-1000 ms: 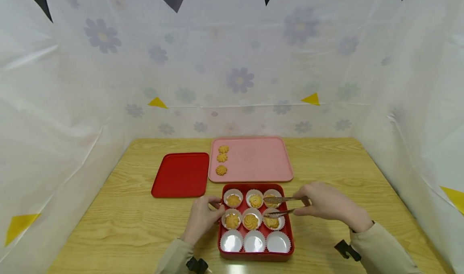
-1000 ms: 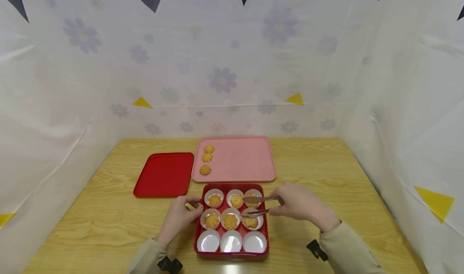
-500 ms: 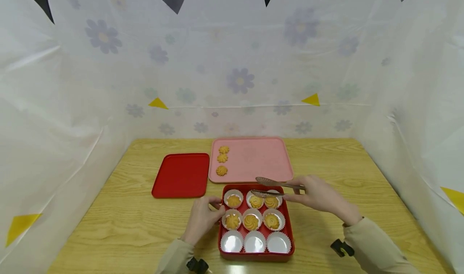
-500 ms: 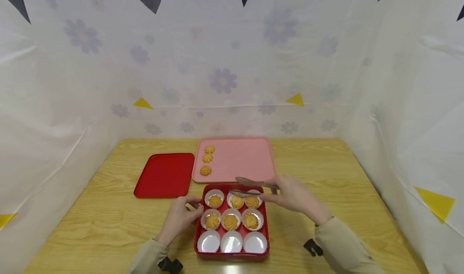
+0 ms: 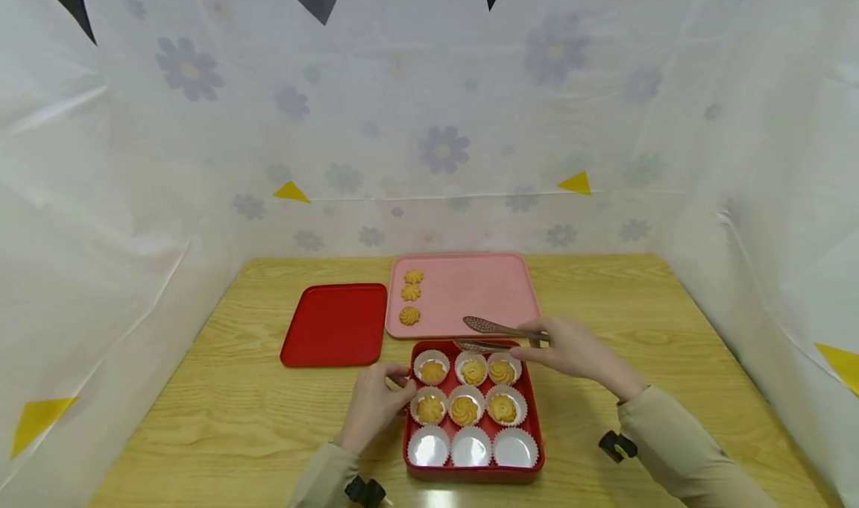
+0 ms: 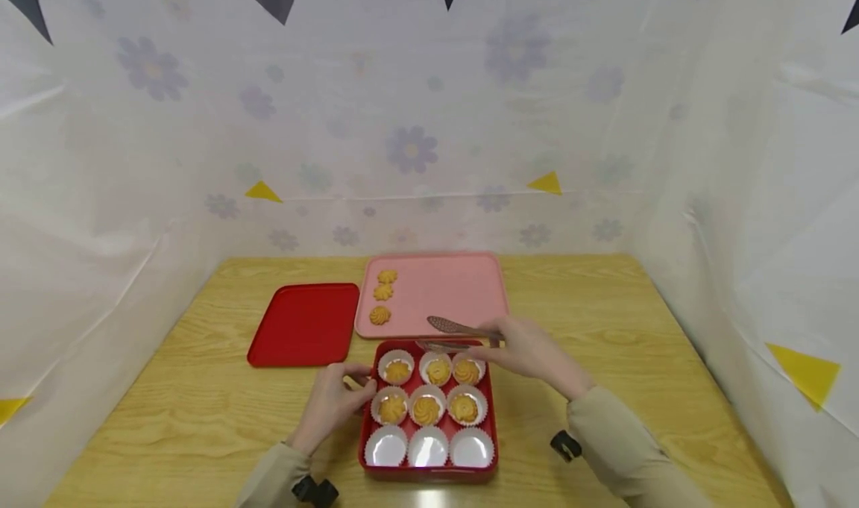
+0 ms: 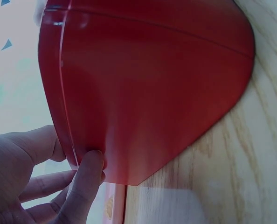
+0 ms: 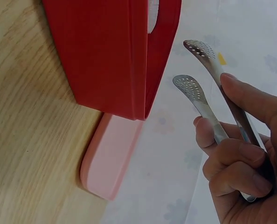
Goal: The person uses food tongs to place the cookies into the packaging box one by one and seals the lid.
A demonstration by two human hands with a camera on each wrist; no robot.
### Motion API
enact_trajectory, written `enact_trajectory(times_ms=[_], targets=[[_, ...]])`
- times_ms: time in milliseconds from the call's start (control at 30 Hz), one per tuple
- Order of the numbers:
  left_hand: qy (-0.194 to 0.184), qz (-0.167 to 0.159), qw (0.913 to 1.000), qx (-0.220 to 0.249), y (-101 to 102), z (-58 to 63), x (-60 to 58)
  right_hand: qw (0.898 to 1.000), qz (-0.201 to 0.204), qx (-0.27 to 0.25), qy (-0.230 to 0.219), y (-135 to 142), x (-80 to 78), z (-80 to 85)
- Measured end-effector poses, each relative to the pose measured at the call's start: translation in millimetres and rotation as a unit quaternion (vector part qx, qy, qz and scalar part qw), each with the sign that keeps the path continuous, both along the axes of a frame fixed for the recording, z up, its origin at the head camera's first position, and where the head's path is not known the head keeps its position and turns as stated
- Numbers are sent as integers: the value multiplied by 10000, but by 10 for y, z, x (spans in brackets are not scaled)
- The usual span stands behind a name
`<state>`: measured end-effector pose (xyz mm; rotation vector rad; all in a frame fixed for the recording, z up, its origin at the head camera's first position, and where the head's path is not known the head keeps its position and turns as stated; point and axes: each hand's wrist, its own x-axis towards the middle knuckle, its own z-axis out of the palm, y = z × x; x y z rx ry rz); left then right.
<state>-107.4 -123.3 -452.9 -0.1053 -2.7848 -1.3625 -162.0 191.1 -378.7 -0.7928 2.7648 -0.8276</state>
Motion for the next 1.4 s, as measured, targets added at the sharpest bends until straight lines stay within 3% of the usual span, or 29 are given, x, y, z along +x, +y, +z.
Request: enact_trajectory(times_ms=[367,633,967,1400], targets=[[10,4,10000,-73,-4,-1,-4,9993,336,24,-149,-421,-478,50],[11,-14,10000,-50,-13,0,0,9969,188,695,-332,-798,-764,106],[135,-38,9999,-77,-11,-8,5,9881,-185,1364,-692,-1147,-928,69],[1,-15,10000,-56,5,2,2,9836,-303,1682,-580,-1337,-1010,-12]])
